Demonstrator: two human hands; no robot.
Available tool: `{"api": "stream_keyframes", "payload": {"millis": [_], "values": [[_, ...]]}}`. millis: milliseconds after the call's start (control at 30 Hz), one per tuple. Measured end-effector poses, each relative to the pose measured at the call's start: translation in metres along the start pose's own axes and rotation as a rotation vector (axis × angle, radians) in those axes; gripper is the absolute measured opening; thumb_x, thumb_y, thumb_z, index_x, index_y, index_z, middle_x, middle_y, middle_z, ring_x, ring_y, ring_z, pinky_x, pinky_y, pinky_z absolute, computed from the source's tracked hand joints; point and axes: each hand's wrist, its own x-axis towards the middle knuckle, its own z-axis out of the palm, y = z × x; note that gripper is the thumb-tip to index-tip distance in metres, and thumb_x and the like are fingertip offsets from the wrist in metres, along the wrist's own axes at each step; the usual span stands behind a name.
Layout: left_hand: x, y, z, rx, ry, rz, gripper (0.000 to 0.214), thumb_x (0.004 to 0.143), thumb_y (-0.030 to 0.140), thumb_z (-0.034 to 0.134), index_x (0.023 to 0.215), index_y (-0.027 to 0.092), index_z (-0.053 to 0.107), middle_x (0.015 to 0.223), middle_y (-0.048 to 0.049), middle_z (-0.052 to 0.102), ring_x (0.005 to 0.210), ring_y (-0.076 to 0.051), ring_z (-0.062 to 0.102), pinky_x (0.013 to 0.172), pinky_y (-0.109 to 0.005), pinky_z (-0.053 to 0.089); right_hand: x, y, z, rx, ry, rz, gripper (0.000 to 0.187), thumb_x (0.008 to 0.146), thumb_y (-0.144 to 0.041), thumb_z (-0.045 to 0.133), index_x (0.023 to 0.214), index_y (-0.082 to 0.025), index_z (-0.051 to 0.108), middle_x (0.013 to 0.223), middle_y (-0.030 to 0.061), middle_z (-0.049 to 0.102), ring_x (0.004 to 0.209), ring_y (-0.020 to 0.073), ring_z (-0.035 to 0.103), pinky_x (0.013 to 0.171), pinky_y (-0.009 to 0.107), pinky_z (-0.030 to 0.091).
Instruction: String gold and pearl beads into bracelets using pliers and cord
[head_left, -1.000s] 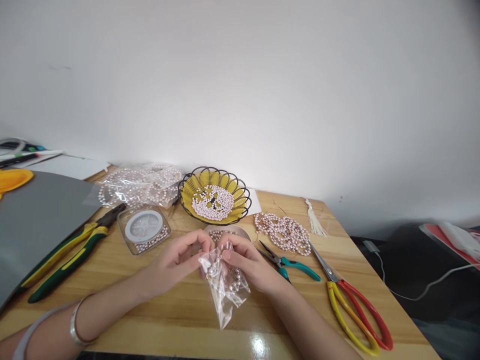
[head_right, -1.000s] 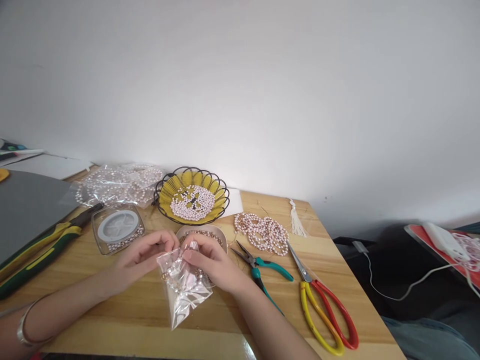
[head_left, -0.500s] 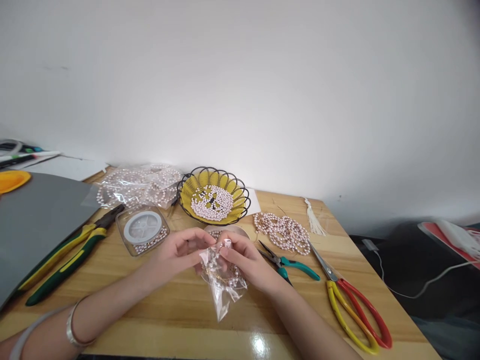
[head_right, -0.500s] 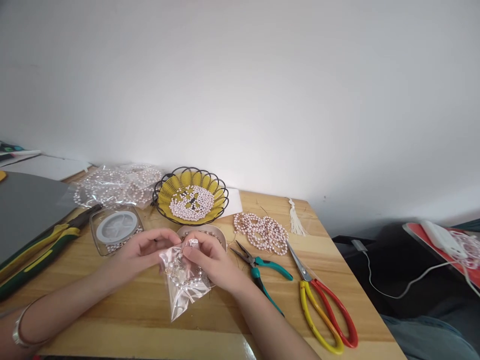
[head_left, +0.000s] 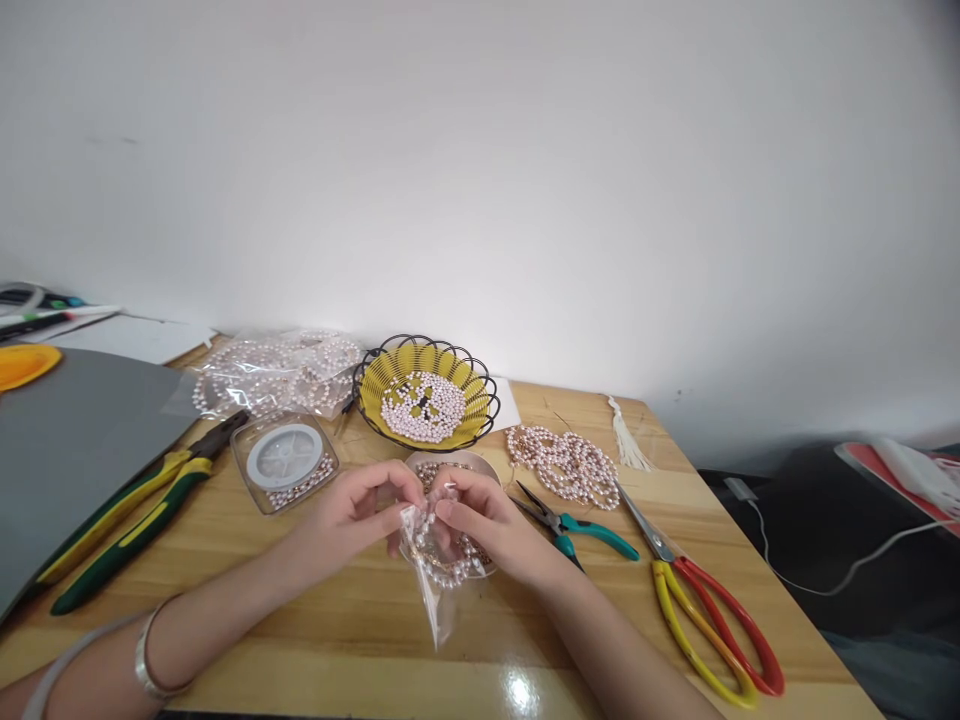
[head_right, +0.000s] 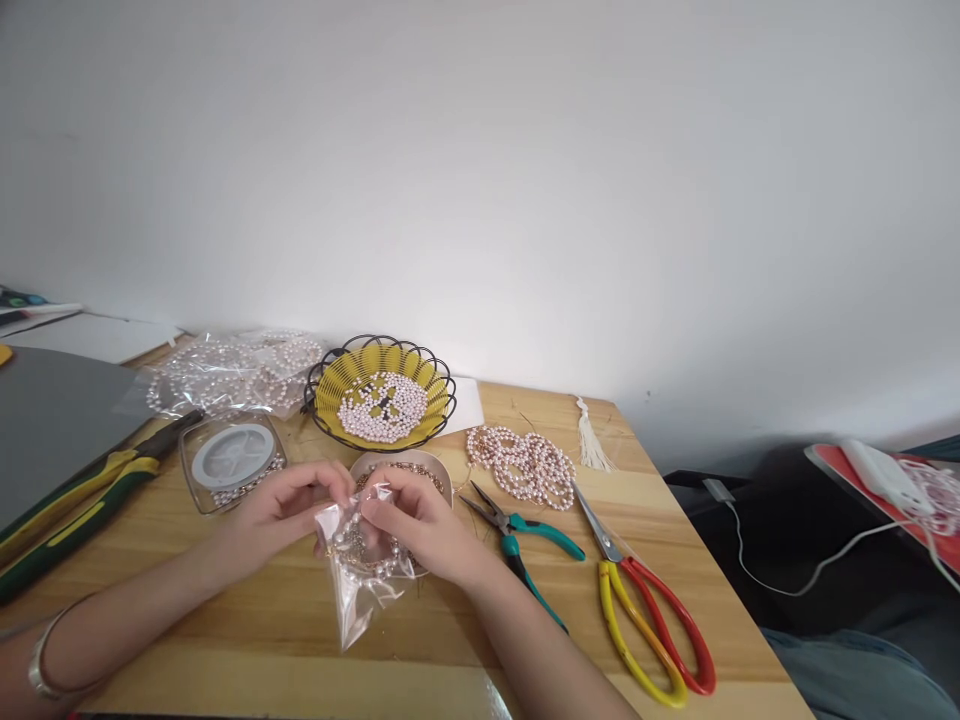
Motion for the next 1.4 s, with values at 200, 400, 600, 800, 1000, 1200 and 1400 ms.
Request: {"api": "stream_keyframes", "payload": {"millis": [200, 400, 600, 800, 1000, 1200, 1400], "values": [[-0.003, 0.002, 0.002, -0.007, 0.032, -0.061, 0.024, 0.089, 0.030, 0.071, 0.077, 0.016, 0.055, 0.090, -0.0019, 0.064, 0.062, -0.009, 0.058, 0.050, -0.017, 0.050, 0.002, 0.003, -0.001, 0.048, 0.008, 0.036, 0.043, 0.073, -0.044, 0.090, 0.078, -0.017, 0.058, 0.068, -0.0037, 0.064, 0.056, 0.0082, 0.057, 0.055, 0.020, 0.045], [-0.004, 0.005, 0.005, 0.049, 0.068, -0.085, 0.028, 0.090, 0.029, 0.069, 0.073, 0.016, 0.051, 0.083, -0.0001, 0.064, 0.052, -0.003, 0.044, 0.045, -0.013, 0.036, 0.001, 0.001, -0.003, 0.090, -0.026, 0.025, 0.035, 0.080, -0.038, 0.086, 0.077, -0.017, 0.058, 0.062, -0.0023, 0.070, 0.051, 0.0089, 0.064, 0.052, 0.019, 0.052], [-0.006, 0.005, 0.007, -0.019, 0.024, -0.106, 0.032, 0.090, 0.034, 0.070, 0.073, 0.016, 0.049, 0.084, 0.0005, 0.064, 0.049, -0.002, 0.040, 0.043, -0.013, 0.032, -0.002, -0.001, -0.003, 0.188, -0.113, -0.029, 0.027, 0.084, -0.028, 0.083, 0.079, -0.017, 0.059, 0.064, -0.0034, 0.073, 0.050, 0.0074, 0.067, 0.053, 0.018, 0.056], [-0.010, 0.005, 0.005, -0.053, -0.043, -0.098, 0.042, 0.088, 0.046, 0.074, 0.073, 0.015, 0.050, 0.084, -0.0010, 0.065, 0.049, -0.002, 0.041, 0.043, -0.013, 0.034, -0.003, -0.001, -0.003, 0.181, -0.147, -0.015, 0.026, 0.085, -0.026, 0.083, 0.078, -0.017, 0.059, 0.065, -0.0033, 0.073, 0.052, 0.0064, 0.068, 0.053, 0.015, 0.056], [-0.007, 0.002, 0.004, -0.090, -0.059, -0.100, 0.044, 0.087, 0.047, 0.077, 0.072, 0.015, 0.050, 0.080, 0.0014, 0.062, 0.049, -0.001, 0.042, 0.044, -0.012, 0.035, -0.002, -0.003, -0.006, 0.175, -0.156, 0.012, 0.028, 0.083, -0.027, 0.084, 0.078, -0.016, 0.059, 0.063, -0.0039, 0.072, 0.050, 0.0064, 0.068, 0.050, 0.014, 0.052], [-0.001, -0.010, 0.000, -0.225, -0.076, -0.132, 0.031, 0.087, 0.038, 0.080, 0.098, 0.019, 0.058, 0.078, 0.0033, 0.063, 0.055, -0.005, 0.050, 0.046, -0.013, 0.041, 0.001, 0.004, -0.008, 0.181, -0.128, 0.040, 0.031, 0.081, -0.033, 0.086, 0.082, -0.015, 0.061, 0.063, -0.0025, 0.073, 0.051, 0.0073, 0.067, 0.054, 0.017, 0.054], [0.001, -0.011, 0.004, -0.304, -0.098, -0.204, 0.038, 0.077, 0.039, 0.089, 0.093, 0.017, 0.063, 0.079, 0.0010, 0.066, 0.061, -0.007, 0.053, 0.051, -0.013, 0.041, 0.002, 0.007, -0.005, 0.167, -0.073, 0.043, 0.036, 0.077, -0.037, 0.089, 0.080, -0.017, 0.059, 0.061, -0.0031, 0.072, 0.048, 0.0076, 0.063, 0.051, 0.018, 0.052]]}}
